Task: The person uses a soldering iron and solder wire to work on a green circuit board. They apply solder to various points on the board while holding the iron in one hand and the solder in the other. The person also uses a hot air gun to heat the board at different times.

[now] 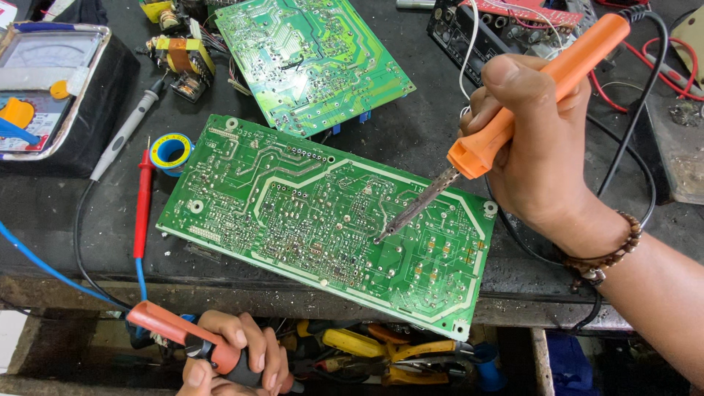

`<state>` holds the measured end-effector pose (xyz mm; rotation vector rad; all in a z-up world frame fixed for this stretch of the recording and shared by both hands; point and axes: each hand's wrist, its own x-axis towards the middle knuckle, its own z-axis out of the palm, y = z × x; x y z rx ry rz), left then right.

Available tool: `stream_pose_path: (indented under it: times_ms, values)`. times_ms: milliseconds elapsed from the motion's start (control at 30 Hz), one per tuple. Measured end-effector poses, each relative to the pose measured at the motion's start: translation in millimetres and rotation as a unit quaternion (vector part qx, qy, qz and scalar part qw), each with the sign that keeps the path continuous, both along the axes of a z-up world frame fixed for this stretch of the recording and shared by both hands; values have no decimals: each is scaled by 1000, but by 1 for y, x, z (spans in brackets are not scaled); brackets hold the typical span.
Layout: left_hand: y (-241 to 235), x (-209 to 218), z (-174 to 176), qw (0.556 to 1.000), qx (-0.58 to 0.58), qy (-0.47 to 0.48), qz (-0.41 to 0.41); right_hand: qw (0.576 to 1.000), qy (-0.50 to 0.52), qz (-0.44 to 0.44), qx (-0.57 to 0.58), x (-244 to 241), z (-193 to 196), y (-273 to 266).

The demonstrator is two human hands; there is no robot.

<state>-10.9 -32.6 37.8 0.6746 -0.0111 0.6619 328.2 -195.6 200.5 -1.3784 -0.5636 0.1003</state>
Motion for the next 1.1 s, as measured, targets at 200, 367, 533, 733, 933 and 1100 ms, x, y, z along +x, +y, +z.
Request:
stream_pose_path:
  times_ms: [200, 367, 533, 733, 933, 1100]
  values:
    - [-1, 0, 2, 1000, -4, 6, -6, 998, -26, 6, -51, 1, -1, -1]
    - [-7, 3, 1, 998, -14, 38, 45, 998, -36, 7, -55, -1, -2, 0]
    - [-5, 7, -6, 999, 8, 5, 53, 999, -12, 10, -28, 0, -3, 0]
    - [-13, 11, 3, 991, -8, 79, 111, 998, -34, 24, -38, 3, -5, -2]
    - [-23, 19, 22, 987, -14, 88, 133, 999, -2, 38, 19, 13, -18, -6]
    - [-32, 21, 39, 957, 81, 131, 247, 999, -33, 24, -10, 20, -25, -13]
